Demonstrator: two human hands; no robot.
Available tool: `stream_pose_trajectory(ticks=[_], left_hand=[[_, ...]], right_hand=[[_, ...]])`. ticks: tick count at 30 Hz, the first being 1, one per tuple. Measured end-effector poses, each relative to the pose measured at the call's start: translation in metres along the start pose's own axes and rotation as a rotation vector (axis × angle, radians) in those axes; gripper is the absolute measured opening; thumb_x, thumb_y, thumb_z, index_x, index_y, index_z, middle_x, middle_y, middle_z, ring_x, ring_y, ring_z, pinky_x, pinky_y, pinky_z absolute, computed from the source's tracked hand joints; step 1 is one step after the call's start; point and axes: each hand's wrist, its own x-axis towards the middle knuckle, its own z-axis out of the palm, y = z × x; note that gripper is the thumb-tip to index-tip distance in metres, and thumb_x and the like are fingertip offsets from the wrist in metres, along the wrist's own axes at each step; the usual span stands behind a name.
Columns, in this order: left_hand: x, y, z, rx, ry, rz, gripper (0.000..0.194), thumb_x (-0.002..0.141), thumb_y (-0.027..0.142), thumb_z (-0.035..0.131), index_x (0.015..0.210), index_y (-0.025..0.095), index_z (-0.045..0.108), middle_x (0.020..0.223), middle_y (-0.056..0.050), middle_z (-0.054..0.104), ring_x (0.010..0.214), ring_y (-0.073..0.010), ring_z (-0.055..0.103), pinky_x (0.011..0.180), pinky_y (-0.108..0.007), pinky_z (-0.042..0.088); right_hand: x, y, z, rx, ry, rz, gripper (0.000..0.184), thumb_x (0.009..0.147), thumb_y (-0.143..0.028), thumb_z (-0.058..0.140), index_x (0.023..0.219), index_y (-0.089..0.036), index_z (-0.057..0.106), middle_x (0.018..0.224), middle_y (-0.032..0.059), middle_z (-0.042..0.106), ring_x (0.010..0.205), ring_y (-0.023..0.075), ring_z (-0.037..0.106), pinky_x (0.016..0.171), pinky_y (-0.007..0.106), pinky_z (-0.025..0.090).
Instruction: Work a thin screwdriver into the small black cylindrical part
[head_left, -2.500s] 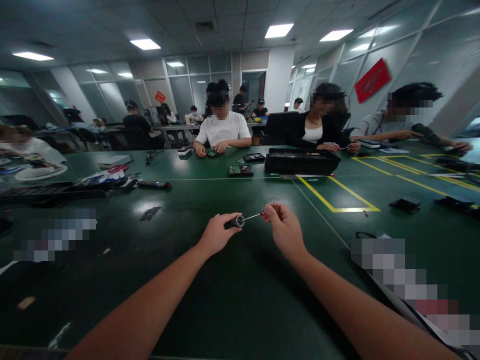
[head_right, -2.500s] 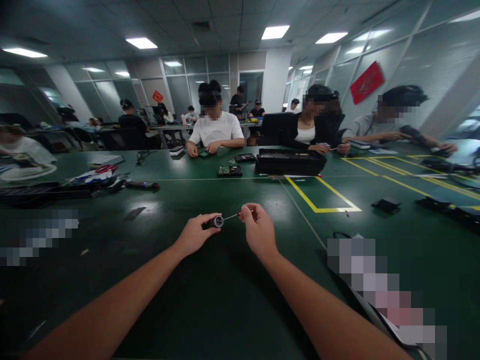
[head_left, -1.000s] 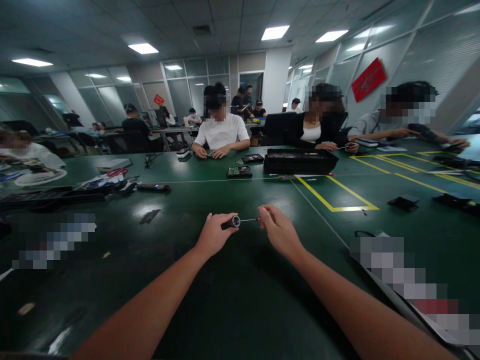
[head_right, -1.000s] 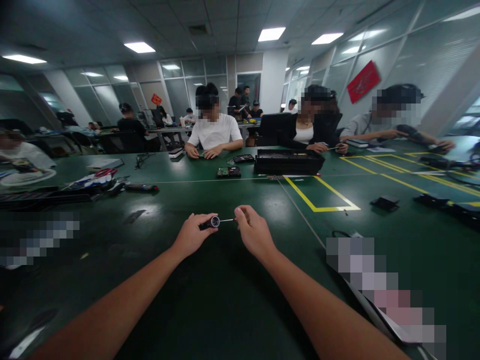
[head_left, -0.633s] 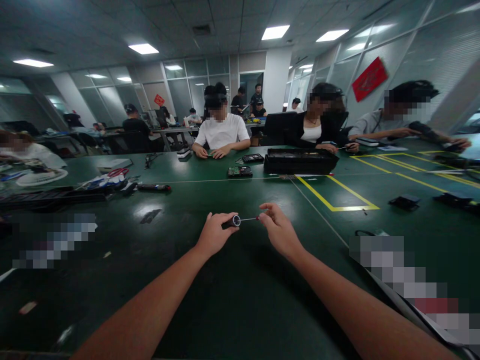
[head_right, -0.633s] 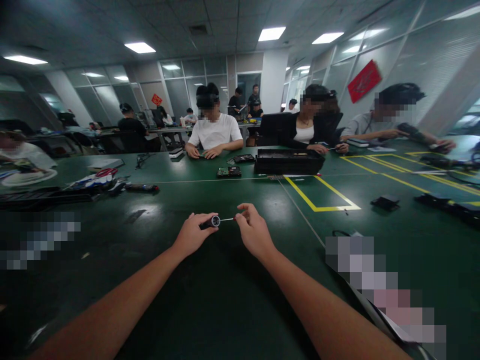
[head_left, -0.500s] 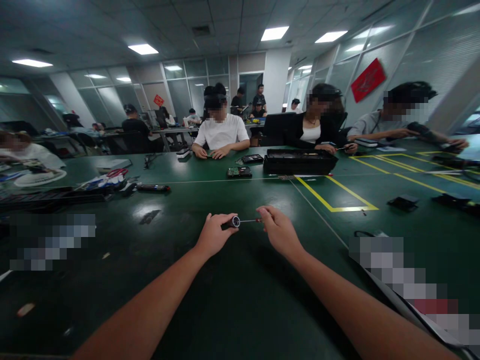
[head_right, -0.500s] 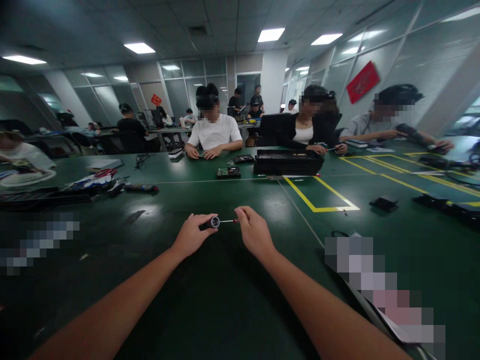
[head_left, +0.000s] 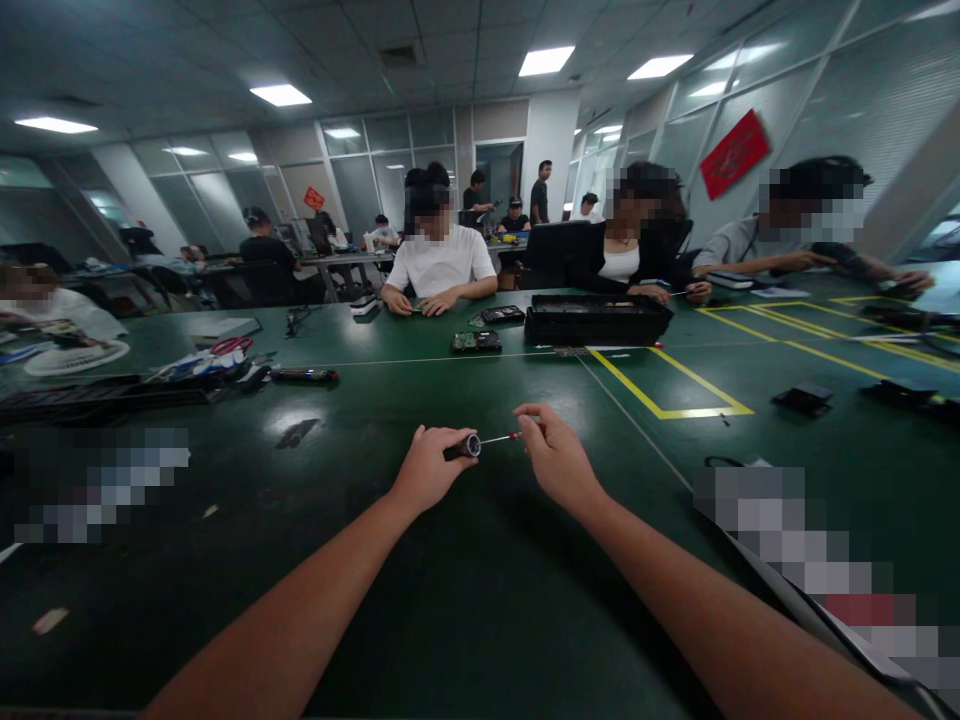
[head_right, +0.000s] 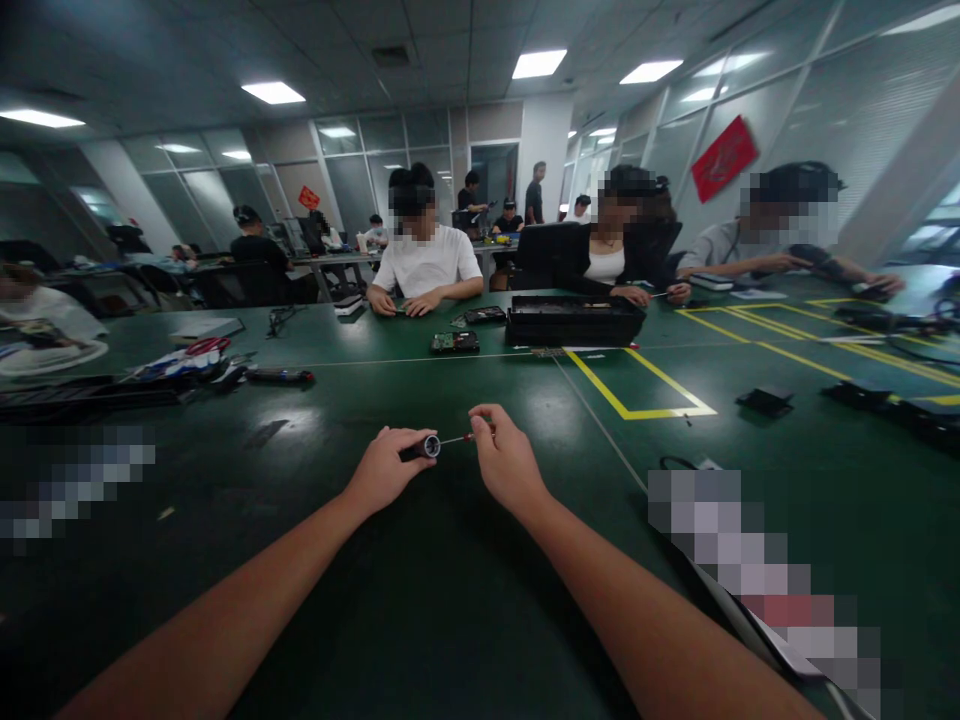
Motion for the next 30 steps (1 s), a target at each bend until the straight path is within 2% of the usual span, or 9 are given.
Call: stream_pose_trajectory(ticks=[2,4,7,9,13,17,21,27,30], left_hand=[[0.0003,0.0003,-0.001,0.007,0.007,-0.004,0.038,0.084,0.026,0.072,0.122,0.032,0.067,0.117,-0.003,0.071,0.113,-0.0257,0.06,0.117,-0.061,0.02],[0.0008,0.0006,-0.0021,0.014,0.013,-0.014,0.037,0.085,0.026,0.071,0.122,0.031,0.068,0.117,-0.004,0.071,0.112,-0.026,0.06,0.116,-0.061,0.021],[0.001,0.0012,-0.0027,0.021,0.013,-0.019,0.038,0.085,0.025,0.072,0.122,0.031,0.068,0.119,-0.004,0.071,0.114,-0.026,0.06,0.117,-0.061,0.02],[0.001,0.0018,-0.0023,0.023,0.008,-0.02,0.038,0.084,0.025,0.072,0.122,0.031,0.068,0.119,-0.003,0.07,0.115,-0.0258,0.059,0.117,-0.061,0.019],[0.0012,0.0024,-0.0014,0.025,0.003,-0.01,0.038,0.084,0.025,0.073,0.121,0.032,0.068,0.118,-0.003,0.071,0.115,-0.0261,0.059,0.117,-0.061,0.018],[0.0011,0.0021,-0.0012,0.024,0.003,0.009,0.039,0.083,0.025,0.073,0.121,0.032,0.068,0.117,-0.002,0.071,0.113,-0.0253,0.06,0.117,-0.061,0.018],[0.0008,0.0028,-0.0003,0.032,0.0,-0.002,0.038,0.083,0.025,0.073,0.12,0.031,0.068,0.117,-0.002,0.071,0.113,-0.0256,0.06,0.117,-0.061,0.018],[0.0003,0.0037,-0.001,0.031,0.0,-0.006,0.038,0.085,0.026,0.072,0.122,0.032,0.067,0.118,-0.002,0.07,0.114,-0.0261,0.059,0.117,-0.062,0.018],[0.0003,0.0045,-0.0025,0.027,0.008,-0.015,0.038,0.085,0.026,0.071,0.123,0.031,0.067,0.118,-0.004,0.07,0.114,-0.0266,0.059,0.117,-0.061,0.018]], right_hand=[[-0.0016,-0.0009,-0.0001,0.042,-0.013,-0.004,0.028,0.095,-0.037,0.043,0.113,-0.022,0.057,0.086,0.0027,0.066,0.073,0.0204,0.061,0.067,0.033,0.045],[-0.0032,-0.0031,-0.0008,0.054,-0.039,-0.01,0.025,0.094,-0.035,0.043,0.11,-0.023,0.058,0.085,0.0023,0.065,0.073,0.02,0.06,0.066,0.032,0.045],[-0.0036,-0.0053,-0.0015,-0.01,-0.054,-0.011,0.032,0.098,-0.043,0.038,0.099,-0.023,0.063,0.076,0.0017,0.063,0.069,0.0204,0.06,0.063,0.032,0.042],[-0.0024,-0.0038,-0.0009,-0.038,-0.036,-0.008,0.038,0.099,-0.047,0.036,0.099,-0.023,0.065,0.075,0.0024,0.063,0.07,0.0212,0.06,0.064,0.033,0.043],[-0.0002,0.0032,0.0028,0.045,0.008,-0.01,0.029,0.095,-0.042,0.044,0.112,-0.022,0.058,0.084,0.0031,0.066,0.075,0.0214,0.062,0.069,0.034,0.046],[-0.0014,0.0029,0.0027,0.061,0.011,-0.012,0.02,0.093,-0.037,0.047,0.098,-0.022,0.059,0.082,0.0018,0.065,0.072,0.02,0.06,0.066,0.032,0.044],[-0.0018,-0.0028,-0.0007,-0.024,0.016,-0.009,0.038,0.098,-0.05,0.039,0.087,-0.023,0.063,0.069,0.0009,0.061,0.065,0.02,0.059,0.061,0.032,0.04],[-0.0022,0.0,0.002,0.05,0.029,-0.008,0.029,0.094,-0.041,0.046,0.112,-0.022,0.058,0.085,0.0031,0.066,0.073,0.0209,0.061,0.067,0.033,0.045],[-0.0023,0.0002,0.0018,0.059,0.017,-0.006,0.022,0.091,-0.035,0.047,0.106,-0.022,0.058,0.087,0.0027,0.066,0.074,0.0203,0.06,0.066,0.032,0.044]])
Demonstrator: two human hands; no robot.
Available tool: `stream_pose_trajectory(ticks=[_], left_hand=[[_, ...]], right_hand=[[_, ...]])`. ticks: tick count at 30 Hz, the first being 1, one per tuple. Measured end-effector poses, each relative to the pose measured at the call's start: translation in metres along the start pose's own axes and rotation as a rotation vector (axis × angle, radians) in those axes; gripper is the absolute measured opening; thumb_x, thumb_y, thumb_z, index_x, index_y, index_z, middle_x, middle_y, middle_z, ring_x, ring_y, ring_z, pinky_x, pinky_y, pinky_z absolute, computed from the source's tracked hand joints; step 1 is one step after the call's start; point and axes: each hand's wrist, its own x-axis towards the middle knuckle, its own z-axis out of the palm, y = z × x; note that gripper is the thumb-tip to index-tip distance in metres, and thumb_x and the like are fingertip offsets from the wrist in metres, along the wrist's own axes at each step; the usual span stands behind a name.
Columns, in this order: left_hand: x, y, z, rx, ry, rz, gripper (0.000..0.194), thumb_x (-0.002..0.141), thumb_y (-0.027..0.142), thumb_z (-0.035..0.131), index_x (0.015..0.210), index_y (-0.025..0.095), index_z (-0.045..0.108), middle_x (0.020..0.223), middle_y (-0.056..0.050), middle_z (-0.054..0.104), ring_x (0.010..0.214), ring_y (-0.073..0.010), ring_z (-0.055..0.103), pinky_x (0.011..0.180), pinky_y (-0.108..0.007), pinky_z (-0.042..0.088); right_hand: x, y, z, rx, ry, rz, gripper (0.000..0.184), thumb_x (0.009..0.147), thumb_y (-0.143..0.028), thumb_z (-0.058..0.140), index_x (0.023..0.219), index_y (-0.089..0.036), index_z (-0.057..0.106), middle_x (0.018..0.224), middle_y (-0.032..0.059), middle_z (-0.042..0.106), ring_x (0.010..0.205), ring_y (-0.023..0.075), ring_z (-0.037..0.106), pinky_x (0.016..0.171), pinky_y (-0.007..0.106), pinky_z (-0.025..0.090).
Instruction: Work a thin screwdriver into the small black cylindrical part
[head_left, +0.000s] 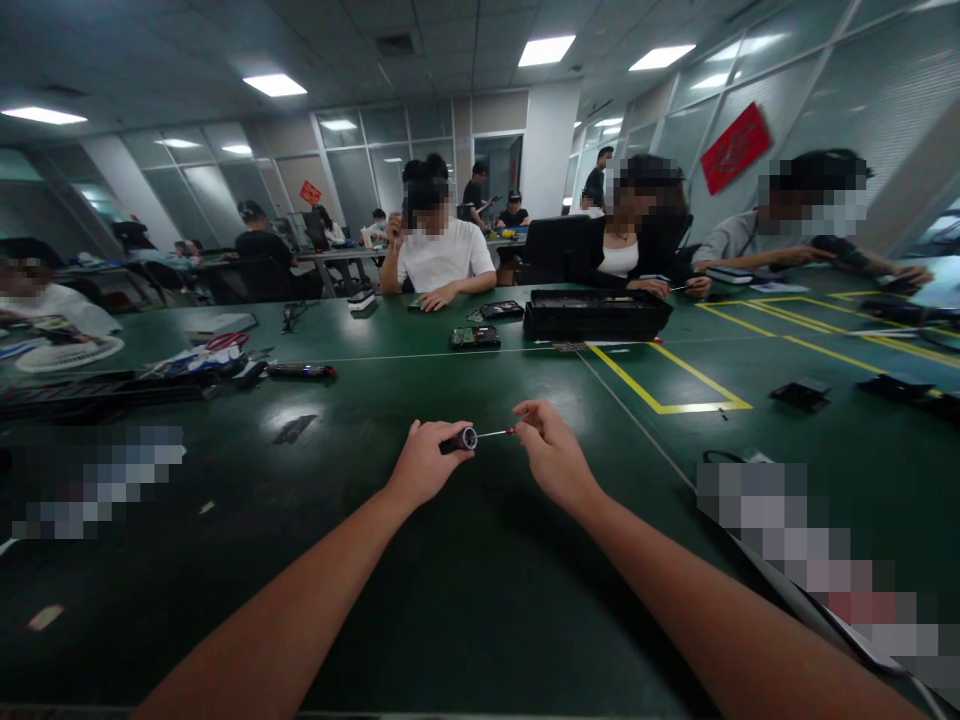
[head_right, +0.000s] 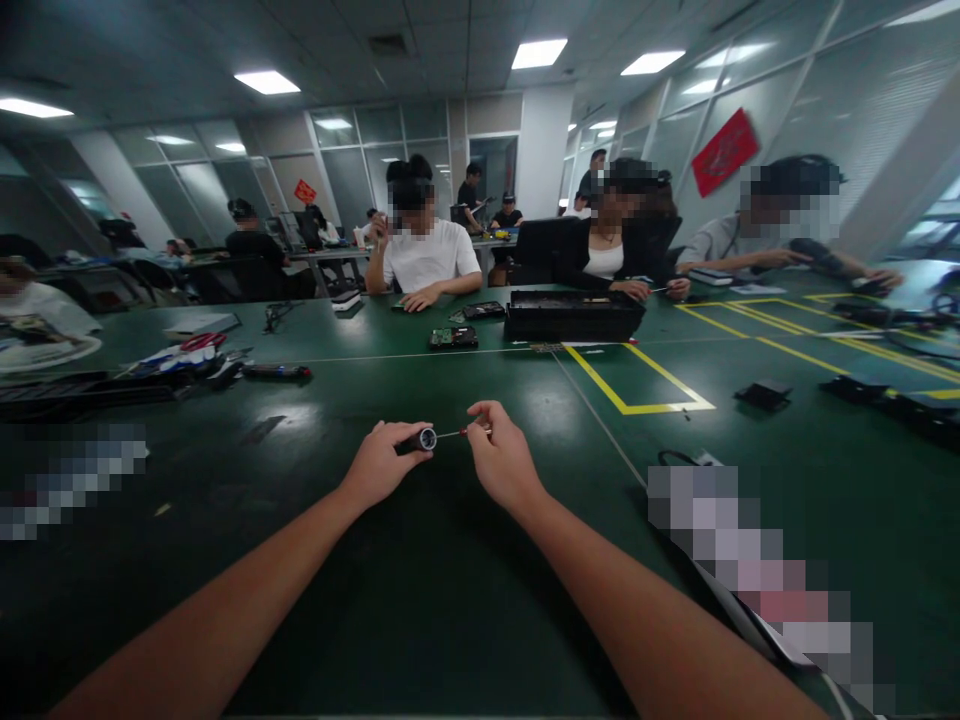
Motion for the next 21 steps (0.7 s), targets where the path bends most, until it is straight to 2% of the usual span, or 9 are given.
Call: stream_pose_trajectory(ticks=[2,4,6,10,13,15,17,21], left_hand=[[-0.0001,0.0004,-0.0003,0.0,-0.004,-0.001,0.038,0.085,0.026,0.071,0.122,0.031,0.068,0.117,-0.004,0.07,0.113,-0.0265,0.059,0.117,-0.061,0.018],[-0.0002,0.0003,0.0003,-0.004,-0.007,0.001,0.038,0.085,0.026,0.071,0.122,0.031,0.068,0.117,-0.004,0.071,0.113,-0.0262,0.059,0.118,-0.061,0.017],[-0.0003,-0.0004,0.0013,-0.01,-0.008,0.008,0.038,0.084,0.026,0.072,0.122,0.032,0.068,0.117,-0.003,0.071,0.113,-0.0257,0.059,0.118,-0.061,0.017],[0.0,-0.002,0.002,-0.01,-0.003,0.016,0.039,0.084,0.026,0.073,0.122,0.032,0.067,0.119,-0.002,0.07,0.115,-0.0256,0.059,0.118,-0.061,0.017],[0.0001,-0.0016,0.001,-0.021,0.006,0.025,0.039,0.083,0.024,0.074,0.121,0.03,0.068,0.119,-0.003,0.071,0.113,-0.0249,0.061,0.113,-0.051,0.033],[-0.0001,-0.0005,0.0005,-0.041,0.012,0.041,0.039,0.083,0.021,0.074,0.121,0.028,0.069,0.117,-0.003,0.071,0.11,-0.0237,0.062,0.103,-0.043,0.043],[-0.0003,0.0007,0.0003,-0.055,0.012,0.049,0.04,0.082,0.02,0.074,0.121,0.028,0.069,0.115,-0.003,0.071,0.108,-0.023,0.062,0.097,-0.039,0.046],[-0.0007,0.0018,0.0008,-0.064,-0.002,0.057,0.04,0.082,0.021,0.074,0.121,0.028,0.069,0.113,-0.002,0.071,0.106,-0.0226,0.062,0.095,-0.038,0.047]], right_hand=[[0.0009,-0.0012,-0.0018,-0.053,-0.022,0.022,0.022,0.093,-0.039,0.046,0.096,-0.023,0.06,0.08,0.0018,0.065,0.069,0.02,0.059,0.062,0.032,0.041],[0.0022,-0.0019,-0.0035,-0.1,-0.027,0.036,0.031,0.096,-0.046,0.041,0.091,-0.023,0.062,0.074,0.0015,0.063,0.067,0.0205,0.059,0.061,0.032,0.04],[0.003,-0.0016,-0.004,-0.092,-0.021,0.032,0.034,0.097,-0.049,0.04,0.097,-0.023,0.063,0.075,0.0018,0.063,0.068,0.0209,0.06,0.061,0.032,0.041],[0.0016,-0.0008,-0.0021,-0.019,-0.015,-0.016,0.026,0.092,-0.039,0.049,0.111,-0.022,0.056,0.087,0.0033,0.066,0.075,0.0209,0.062,0.067,0.033,0.046],[0.0009,-0.001,-0.0015,-0.044,-0.031,-0.004,0.024,0.092,-0.042,0.051,0.104,-0.023,0.059,0.081,0.002,0.065,0.07,0.0205,0.061,0.064,0.032,0.045],[0.0017,-0.0004,-0.0019,-0.078,-0.037,0.018,0.032,0.095,-0.049,0.044,0.097,-0.023,0.062,0.073,0.0015,0.064,0.065,0.0201,0.06,0.061,0.032,0.043],[0.0027,0.0006,-0.0025,-0.08,-0.021,0.025,0.038,0.097,-0.051,0.038,0.096,-0.023,0.064,0.071,0.0015,0.062,0.062,0.0198,0.059,0.058,0.032,0.042],[0.002,-0.0001,-0.0041,0.005,0.004,0.013,0.027,0.094,-0.039,0.046,0.112,-0.023,0.056,0.079,0.0007,0.064,0.067,0.0193,0.06,0.061,0.031,0.044]])
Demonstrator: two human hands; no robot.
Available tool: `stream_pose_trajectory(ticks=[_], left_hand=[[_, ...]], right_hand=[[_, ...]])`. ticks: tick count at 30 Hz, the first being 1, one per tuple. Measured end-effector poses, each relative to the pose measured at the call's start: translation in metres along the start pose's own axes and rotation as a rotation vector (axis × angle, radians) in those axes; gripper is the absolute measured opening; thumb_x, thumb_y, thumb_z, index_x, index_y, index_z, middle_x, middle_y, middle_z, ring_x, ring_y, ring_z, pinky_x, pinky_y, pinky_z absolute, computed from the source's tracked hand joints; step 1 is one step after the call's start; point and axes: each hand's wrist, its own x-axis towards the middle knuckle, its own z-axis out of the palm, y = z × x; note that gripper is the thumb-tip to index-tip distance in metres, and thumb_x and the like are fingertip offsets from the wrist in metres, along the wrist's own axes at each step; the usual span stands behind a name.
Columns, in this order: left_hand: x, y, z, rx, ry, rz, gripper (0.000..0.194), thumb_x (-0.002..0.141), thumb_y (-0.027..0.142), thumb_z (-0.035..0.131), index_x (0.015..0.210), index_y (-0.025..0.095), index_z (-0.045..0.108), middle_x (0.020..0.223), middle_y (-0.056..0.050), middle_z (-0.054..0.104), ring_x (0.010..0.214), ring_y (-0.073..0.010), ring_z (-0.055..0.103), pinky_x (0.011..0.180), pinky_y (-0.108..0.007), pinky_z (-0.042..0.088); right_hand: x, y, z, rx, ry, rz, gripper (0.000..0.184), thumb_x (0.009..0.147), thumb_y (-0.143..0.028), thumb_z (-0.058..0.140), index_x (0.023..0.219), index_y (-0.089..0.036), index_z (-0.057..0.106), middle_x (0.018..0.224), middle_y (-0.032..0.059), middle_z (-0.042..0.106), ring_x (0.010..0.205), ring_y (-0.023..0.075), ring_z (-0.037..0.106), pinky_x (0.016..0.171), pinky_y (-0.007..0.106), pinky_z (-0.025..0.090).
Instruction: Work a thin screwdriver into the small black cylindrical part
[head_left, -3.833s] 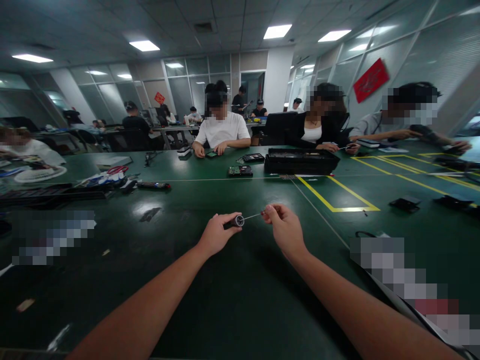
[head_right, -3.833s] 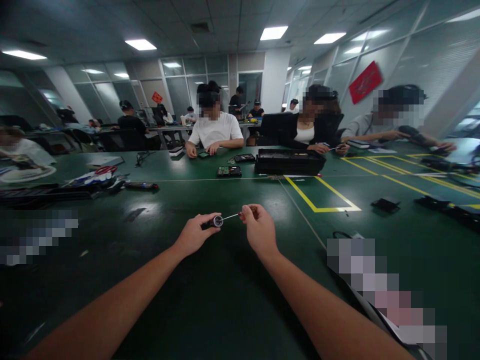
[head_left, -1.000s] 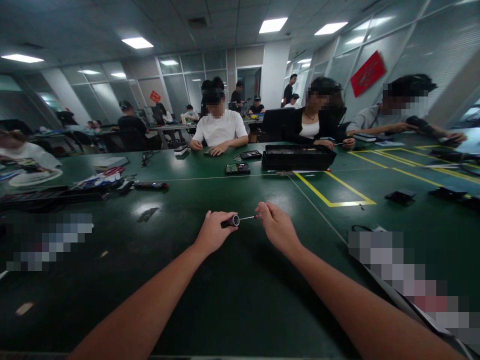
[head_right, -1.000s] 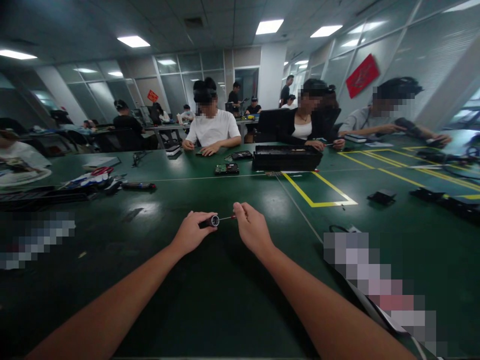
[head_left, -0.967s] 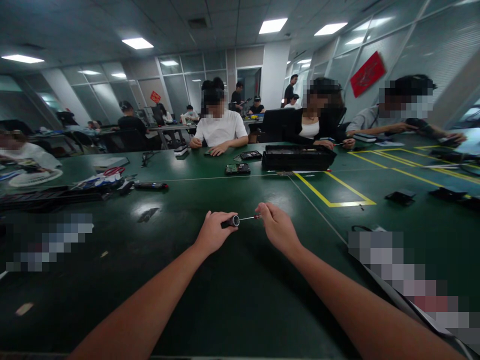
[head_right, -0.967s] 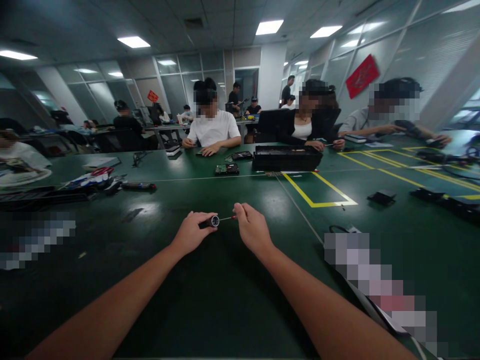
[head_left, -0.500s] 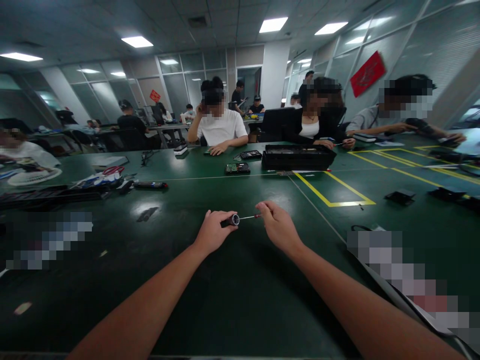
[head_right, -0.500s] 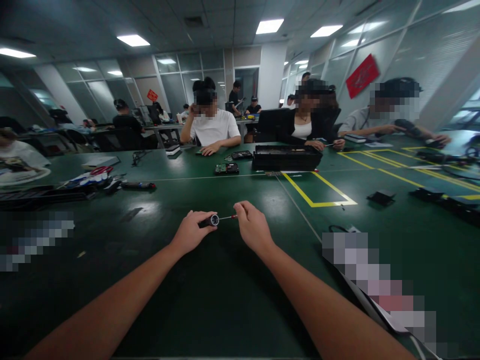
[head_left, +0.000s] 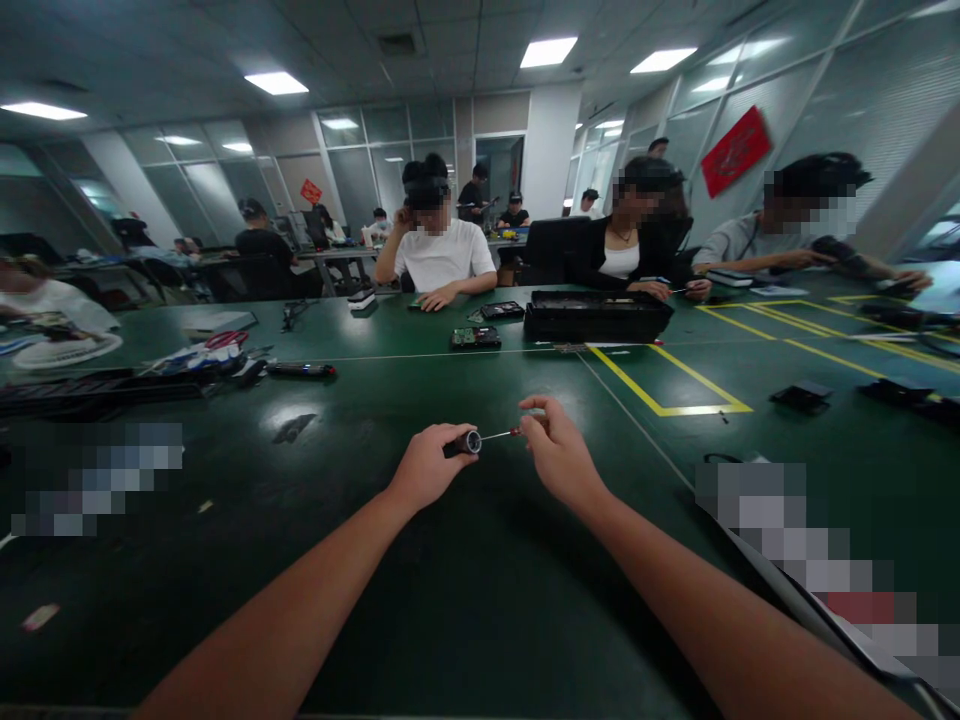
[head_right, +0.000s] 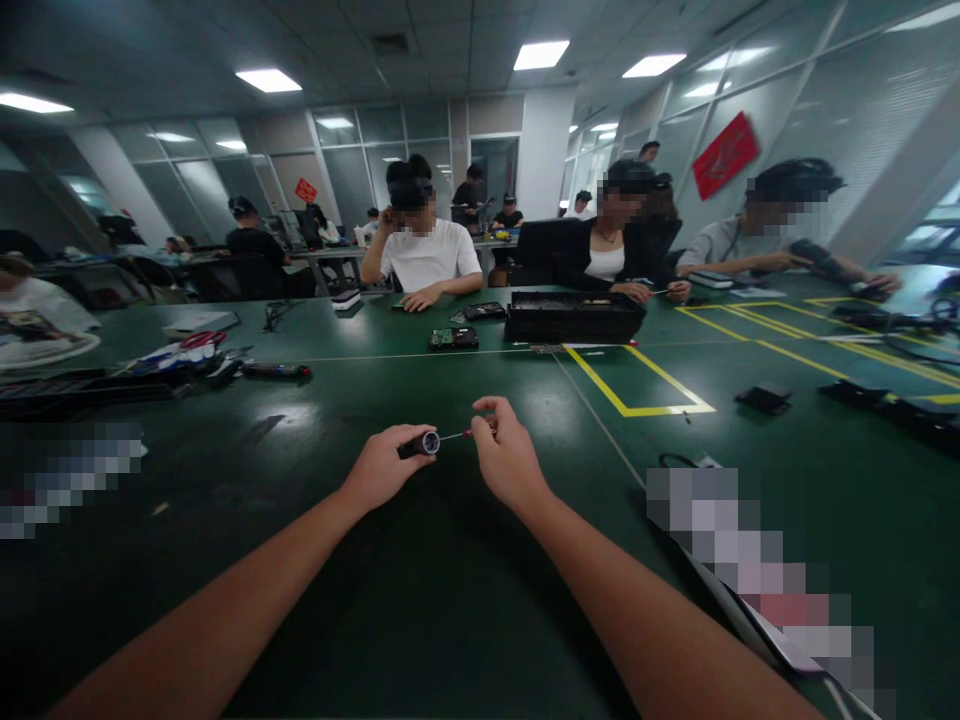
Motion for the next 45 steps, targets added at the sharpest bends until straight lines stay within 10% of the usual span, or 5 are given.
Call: stream_pose_trajectory(ticks=[14,21,33,45], left_hand=[[-0.001,-0.003,-0.003,-0.013,0.027,-0.018,0.04,0.084,0.021,0.072,0.123,0.028,0.067,0.114,-0.003,0.07,0.106,-0.022,0.062,0.095,-0.037,0.046],[0.0,0.003,-0.002,0.019,-0.044,0.153,0.039,0.085,0.023,0.073,0.124,0.026,0.066,0.119,-0.003,0.07,0.107,-0.0227,0.06,0.097,-0.04,0.044],[-0.001,0.006,-0.002,0.032,-0.004,0.081,0.042,0.084,0.028,0.076,0.124,0.029,0.067,0.109,-0.002,0.072,0.098,-0.0232,0.06,0.097,-0.042,0.043],[-0.002,0.009,-0.003,0.023,-0.003,0.059,0.041,0.083,0.026,0.077,0.122,0.029,0.068,0.11,-0.002,0.072,0.099,-0.0236,0.061,0.101,-0.045,0.041]], right_hand=[[0.001,-0.001,0.004,0.153,-0.014,-0.017,0.025,0.087,-0.042,0.059,0.1,-0.021,0.06,0.088,0.0051,0.066,0.079,0.0208,0.062,0.073,0.036,0.049],[0.014,0.013,0.006,0.705,0.215,0.363,0.023,0.082,-0.043,0.064,0.075,-0.022,0.058,0.063,-0.0015,0.052,0.055,0.0139,0.049,0.06,0.032,0.051],[0.004,0.012,0.01,0.431,0.145,0.074,0.028,0.089,-0.048,0.059,0.089,-0.02,0.063,0.078,0.0023,0.064,0.07,0.0172,0.059,0.069,0.034,0.049],[0.002,0.002,0.002,0.125,0.151,0.103,0.044,0.086,-0.061,0.06,0.078,-0.018,0.066,0.065,0.0032,0.065,0.059,0.0178,0.06,0.058,0.031,0.044]])
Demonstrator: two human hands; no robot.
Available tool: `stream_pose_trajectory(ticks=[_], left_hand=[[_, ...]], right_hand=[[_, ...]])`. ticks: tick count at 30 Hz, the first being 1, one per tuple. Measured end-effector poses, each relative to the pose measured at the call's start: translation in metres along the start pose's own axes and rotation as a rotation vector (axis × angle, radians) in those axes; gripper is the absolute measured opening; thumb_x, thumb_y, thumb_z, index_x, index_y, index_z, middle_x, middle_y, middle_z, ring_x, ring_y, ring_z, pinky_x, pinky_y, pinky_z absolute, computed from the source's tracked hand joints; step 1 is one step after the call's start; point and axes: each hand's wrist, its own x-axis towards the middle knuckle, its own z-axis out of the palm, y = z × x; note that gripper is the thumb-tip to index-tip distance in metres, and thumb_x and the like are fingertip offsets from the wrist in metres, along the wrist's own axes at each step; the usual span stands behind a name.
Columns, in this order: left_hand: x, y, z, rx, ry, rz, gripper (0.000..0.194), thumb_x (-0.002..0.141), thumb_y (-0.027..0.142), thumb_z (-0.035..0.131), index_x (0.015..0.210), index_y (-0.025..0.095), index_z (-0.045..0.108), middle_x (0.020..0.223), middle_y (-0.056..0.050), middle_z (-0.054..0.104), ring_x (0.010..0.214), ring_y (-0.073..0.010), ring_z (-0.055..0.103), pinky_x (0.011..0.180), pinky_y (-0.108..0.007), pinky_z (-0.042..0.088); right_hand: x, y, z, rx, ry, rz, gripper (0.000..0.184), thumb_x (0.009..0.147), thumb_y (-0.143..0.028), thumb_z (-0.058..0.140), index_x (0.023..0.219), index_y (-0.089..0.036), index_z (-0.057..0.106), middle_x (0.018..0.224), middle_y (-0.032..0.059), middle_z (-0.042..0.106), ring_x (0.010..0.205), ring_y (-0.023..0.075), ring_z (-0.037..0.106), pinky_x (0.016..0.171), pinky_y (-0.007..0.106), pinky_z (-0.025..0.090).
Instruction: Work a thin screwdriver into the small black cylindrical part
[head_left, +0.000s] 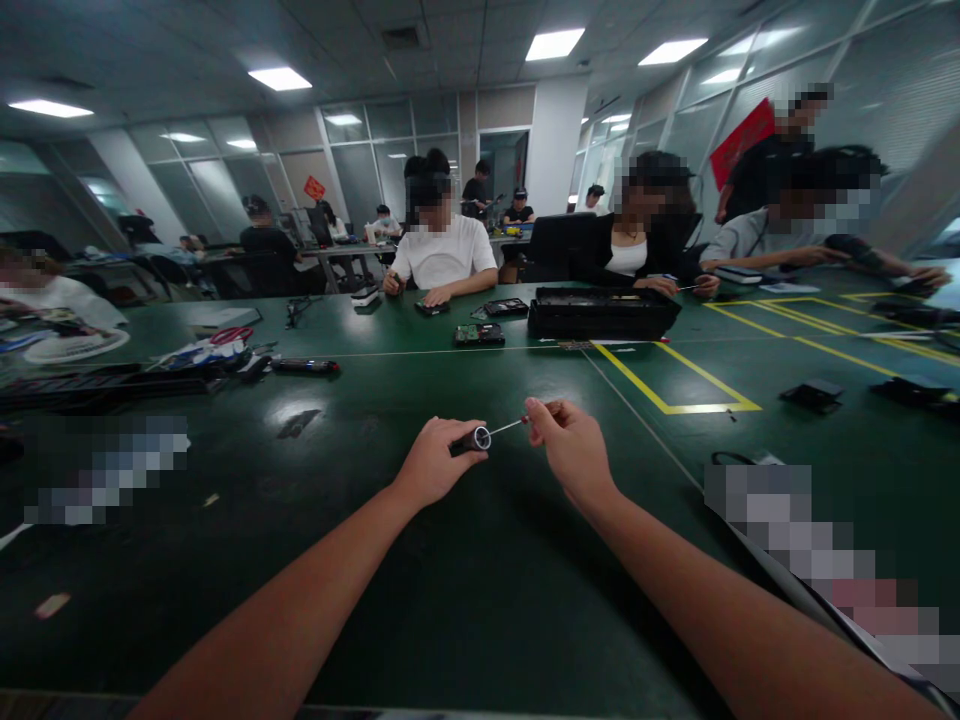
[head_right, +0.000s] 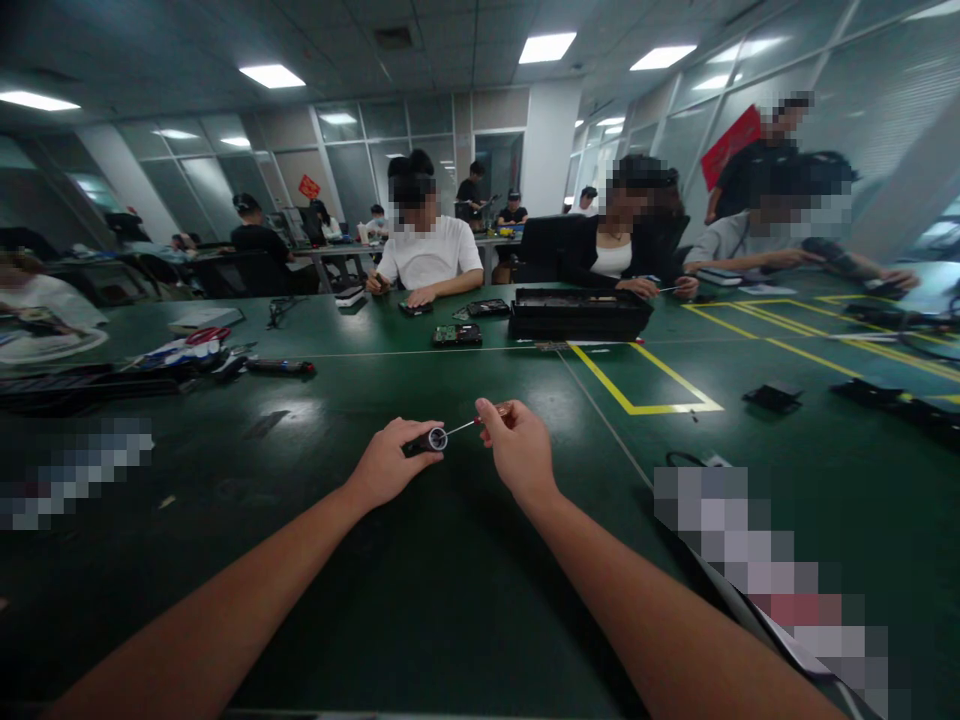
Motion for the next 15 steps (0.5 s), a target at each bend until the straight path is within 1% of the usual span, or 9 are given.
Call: stream_pose_trajectory(ticks=[2,4,6,9,11,13,15], left_hand=[[0.0001,-0.0001,0.0,0.0,0.004,-0.002,0.04,0.082,0.026,0.077,0.121,0.029,0.068,0.11,-0.002,0.072,0.1,-0.024,0.061,0.102,-0.046,0.041],[0.0004,-0.001,0.0001,-0.002,0.004,0.0,0.04,0.082,0.025,0.077,0.121,0.028,0.068,0.112,-0.002,0.072,0.102,-0.0242,0.061,0.102,-0.046,0.041],[0.0007,-0.0027,0.0005,0.0,-0.004,0.004,0.039,0.081,0.023,0.078,0.119,0.028,0.069,0.114,-0.002,0.072,0.104,-0.0243,0.061,0.102,-0.046,0.041],[0.0009,-0.0062,0.0009,0.009,-0.009,0.007,0.04,0.081,0.022,0.078,0.119,0.028,0.069,0.114,-0.002,0.072,0.105,-0.024,0.061,0.101,-0.046,0.042],[0.0007,-0.008,0.0009,0.019,-0.002,0.001,0.04,0.082,0.023,0.077,0.121,0.029,0.069,0.114,-0.002,0.072,0.104,-0.0236,0.061,0.1,-0.045,0.042],[0.0005,-0.009,0.0008,0.03,0.012,-0.006,0.041,0.082,0.024,0.077,0.122,0.029,0.068,0.113,-0.002,0.072,0.104,-0.0236,0.061,0.1,-0.045,0.043],[0.0004,-0.009,0.0006,0.034,0.021,-0.013,0.041,0.083,0.024,0.076,0.122,0.03,0.068,0.113,-0.002,0.072,0.104,-0.0239,0.061,0.1,-0.045,0.042]], right_hand=[[-0.0007,-0.0054,-0.0024,-0.132,0.015,-0.021,0.047,0.084,-0.063,0.061,0.071,-0.019,0.065,0.056,0.0011,0.06,0.053,0.017,0.055,0.054,0.031,0.039],[-0.0009,-0.0092,-0.0041,-0.203,0.01,-0.057,0.046,0.084,-0.062,0.06,0.069,-0.019,0.065,0.055,0.0008,0.058,0.053,0.0172,0.054,0.054,0.031,0.038],[-0.0006,-0.0103,-0.0048,-0.201,-0.041,-0.097,0.04,0.087,-0.057,0.058,0.075,-0.02,0.065,0.061,0.0017,0.061,0.057,0.0181,0.057,0.056,0.032,0.04],[-0.0007,-0.0088,-0.0046,-0.144,-0.131,-0.165,0.025,0.089,-0.043,0.055,0.089,-0.02,0.064,0.077,0.0037,0.067,0.068,0.0193,0.061,0.062,0.032,0.045],[-0.0015,-0.0085,-0.0047,-0.128,-0.156,-0.192,0.019,0.089,-0.037,0.054,0.094,-0.021,0.063,0.082,0.0035,0.068,0.072,0.0194,0.062,0.065,0.032,0.046],[-0.0025,-0.0099,-0.0051,-0.156,-0.166,-0.184,0.021,0.091,-0.039,0.051,0.092,-0.021,0.063,0.077,0.0021,0.066,0.069,0.019,0.061,0.063,0.031,0.044],[-0.0029,-0.0117,-0.0054,-0.226,-0.155,-0.168,0.033,0.095,-0.046,0.045,0.085,-0.021,0.064,0.068,0.0013,0.062,0.063,0.0187,0.059,0.06,0.031,0.04]])
